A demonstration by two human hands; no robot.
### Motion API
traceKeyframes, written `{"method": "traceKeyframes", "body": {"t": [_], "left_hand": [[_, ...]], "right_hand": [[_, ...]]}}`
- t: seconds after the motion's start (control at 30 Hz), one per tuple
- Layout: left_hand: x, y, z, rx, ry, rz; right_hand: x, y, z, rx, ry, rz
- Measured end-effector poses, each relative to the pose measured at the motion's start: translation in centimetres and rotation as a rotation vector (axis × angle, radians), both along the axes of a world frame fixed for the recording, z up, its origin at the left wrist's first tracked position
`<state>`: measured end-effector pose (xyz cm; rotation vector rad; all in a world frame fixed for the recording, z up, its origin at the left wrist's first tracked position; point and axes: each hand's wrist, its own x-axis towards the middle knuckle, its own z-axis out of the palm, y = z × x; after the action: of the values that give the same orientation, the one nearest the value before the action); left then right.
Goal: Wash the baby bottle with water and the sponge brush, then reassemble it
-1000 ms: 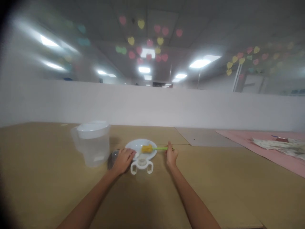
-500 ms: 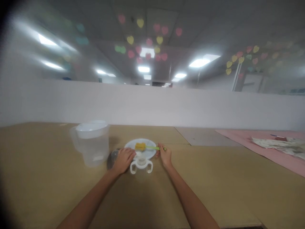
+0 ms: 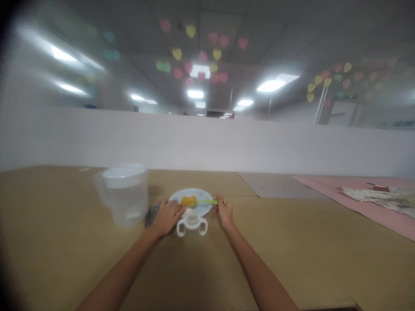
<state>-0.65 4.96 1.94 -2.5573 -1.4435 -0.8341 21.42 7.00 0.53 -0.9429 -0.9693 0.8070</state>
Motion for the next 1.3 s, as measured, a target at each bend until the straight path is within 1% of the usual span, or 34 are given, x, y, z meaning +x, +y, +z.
{"method": "traceKeyframes", "body": {"t": [0.1, 0.27, 0.37, 0.43, 0.53, 0.6, 0.77, 0.87, 0.93, 1.0, 1.1, 1.2, 1.3], "left_hand": [[-0.1, 0.4, -0.1, -0.005, 0.013, -0.006], [-0.2, 0.9, -0.4, 0.031, 0.027, -0.001], [-0.3, 0.9, -0.5, 0.044, 0.016, -0.006], [-0.3, 0.8, -0.5, 0.053, 0.010, -0.011], [-0.2, 0.5, -0.3, 0.046, 0.011, -0.001], [-0.1, 0.3, -0.1, 0.034, 0.015, 0.019], [0.2, -0.1, 0.0, 0.024, 0.031, 0.047], [0.2, 0.0, -0.2, 0.051, -0.023, 0.065], [0.1, 0.2, -0.2, 0.091, -0.090, 0.086], [0.0, 0.3, -0.2, 0.132, -0.177, 0.108], [0.0, 0.4, -0.2, 0.162, -0.291, 0.107], [0.1, 0.3, -0.4, 0.178, -0.323, 0.078], [0.0, 0.3, -0.5, 0.190, -0.345, 0.097]], "right_hand": [[0.0, -0.1, 0.1, -0.008, 0.015, -0.016], [0.2, -0.1, 0.1, -0.009, 0.065, -0.066], [0.4, 0.1, -0.2, -0.001, 0.028, -0.104], [0.4, 0.3, -0.4, 0.011, -0.038, -0.083], [0.1, 0.3, -0.6, 0.029, -0.096, -0.010], [0.0, 0.2, -0.5, 0.024, -0.093, 0.009], [0.0, 0.0, -0.3, 0.001, -0.052, -0.003], [0.2, 0.0, -0.1, -0.009, 0.009, -0.047], [0.3, -0.1, 0.1, -0.009, 0.067, -0.089], [0.4, -0.2, 0.2, -0.018, 0.121, -0.103], [0.3, -0.4, 0.4, -0.075, 0.172, -0.034], [0.0, -0.6, 0.5, -0.138, 0.205, 0.051], [0.1, -0.5, 0.6, -0.193, 0.291, 0.039]]}}
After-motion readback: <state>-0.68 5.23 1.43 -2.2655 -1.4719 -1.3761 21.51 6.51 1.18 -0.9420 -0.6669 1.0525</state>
